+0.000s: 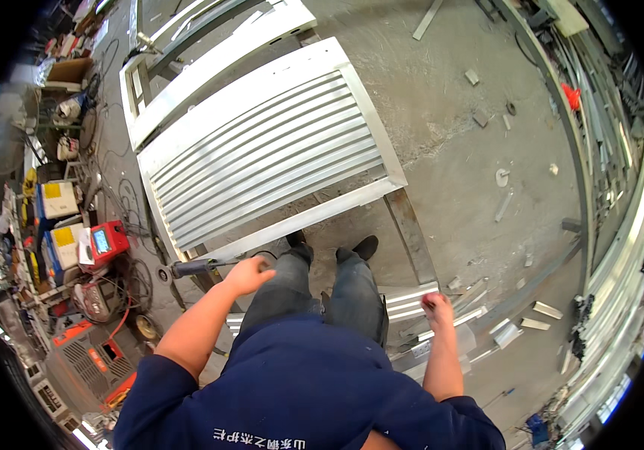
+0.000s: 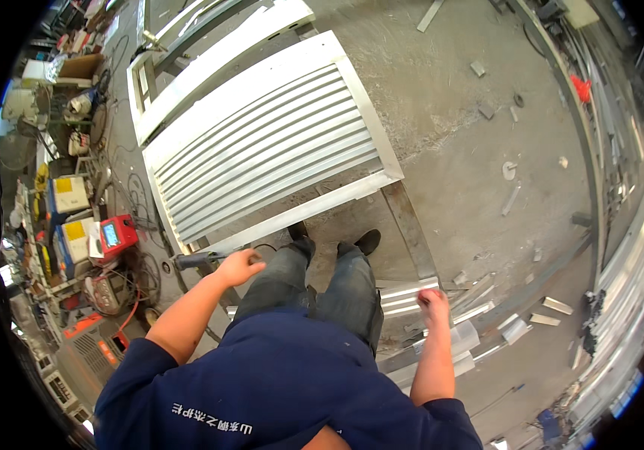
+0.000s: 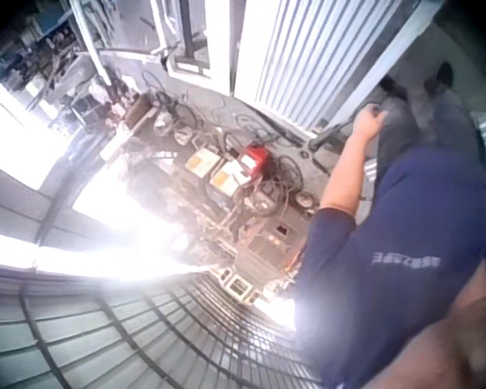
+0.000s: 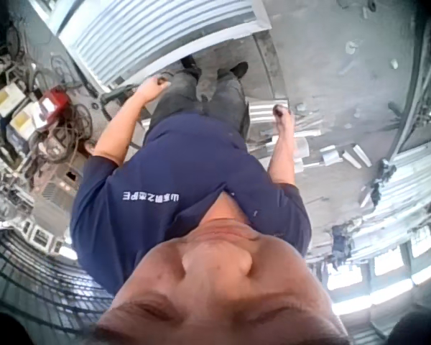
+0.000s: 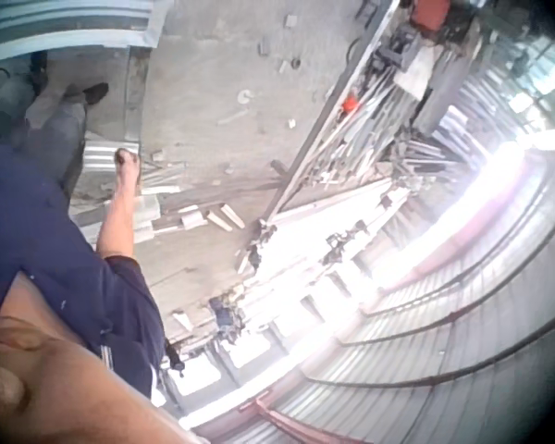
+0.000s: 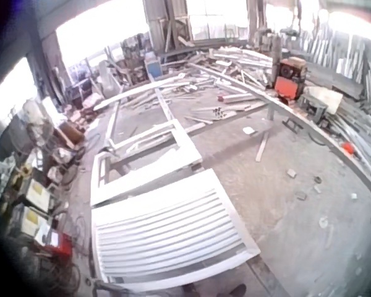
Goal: The person arranges long metal slats on a flat metal panel, uses an angle grinder to smooth edges, measures the panel with a tape measure, and stacks the slats in parallel rows. The work occurs in a workshop with scattered tools and metal parts.
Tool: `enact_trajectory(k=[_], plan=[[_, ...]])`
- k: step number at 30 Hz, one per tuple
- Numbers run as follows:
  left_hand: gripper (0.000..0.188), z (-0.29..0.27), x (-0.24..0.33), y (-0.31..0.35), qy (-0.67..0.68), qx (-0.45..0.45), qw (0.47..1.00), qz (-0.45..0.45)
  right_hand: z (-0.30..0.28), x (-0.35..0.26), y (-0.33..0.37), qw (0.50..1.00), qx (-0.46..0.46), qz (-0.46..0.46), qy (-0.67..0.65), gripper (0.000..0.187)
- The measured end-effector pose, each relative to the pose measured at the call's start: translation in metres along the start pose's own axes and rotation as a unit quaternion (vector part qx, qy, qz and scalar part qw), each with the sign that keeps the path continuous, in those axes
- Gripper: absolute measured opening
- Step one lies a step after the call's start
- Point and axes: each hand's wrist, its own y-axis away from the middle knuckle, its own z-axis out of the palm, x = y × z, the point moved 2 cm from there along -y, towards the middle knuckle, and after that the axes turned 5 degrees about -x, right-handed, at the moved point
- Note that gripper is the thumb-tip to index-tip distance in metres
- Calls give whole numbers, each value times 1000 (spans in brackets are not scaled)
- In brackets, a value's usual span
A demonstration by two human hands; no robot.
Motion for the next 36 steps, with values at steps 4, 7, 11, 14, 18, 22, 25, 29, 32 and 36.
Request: enact_trajectory(k=[4,7,11,14,18,22,25,29,32,36], plan=[[45,-11,37,-5,176,-46,971,157,206,-48,71,967,-254,-1,27,46],[47,-17,52,0,352,-122,903,216,310,-49,98,913,-401,30,68,49],[37,-41,32,7,562,-74,803,185,422,-51,135,909,-400,33,110,64],[32,-45,-3,6,649,19,742,165,473,-48,131,849,-453,77,260,71],[21,-64,-32,18,612,131,771,115,524,-39,122,733,-494,87,459,70],[14,-8,-59,-22,564,207,791,120,574,-25,116,555,-488,108,665,70],[10,-11,-52,-6,745,176,621,169,589,-12,95,349,-523,-118,769,62],[14,-3,-82,2,758,142,602,207,611,15,90,260,-607,-174,730,48],[14,-12,-127,20,719,173,648,184,642,35,107,270,-554,23,787,53],[10,8,-229,37,794,307,507,135,677,22,36,258,-469,-8,845,45]])
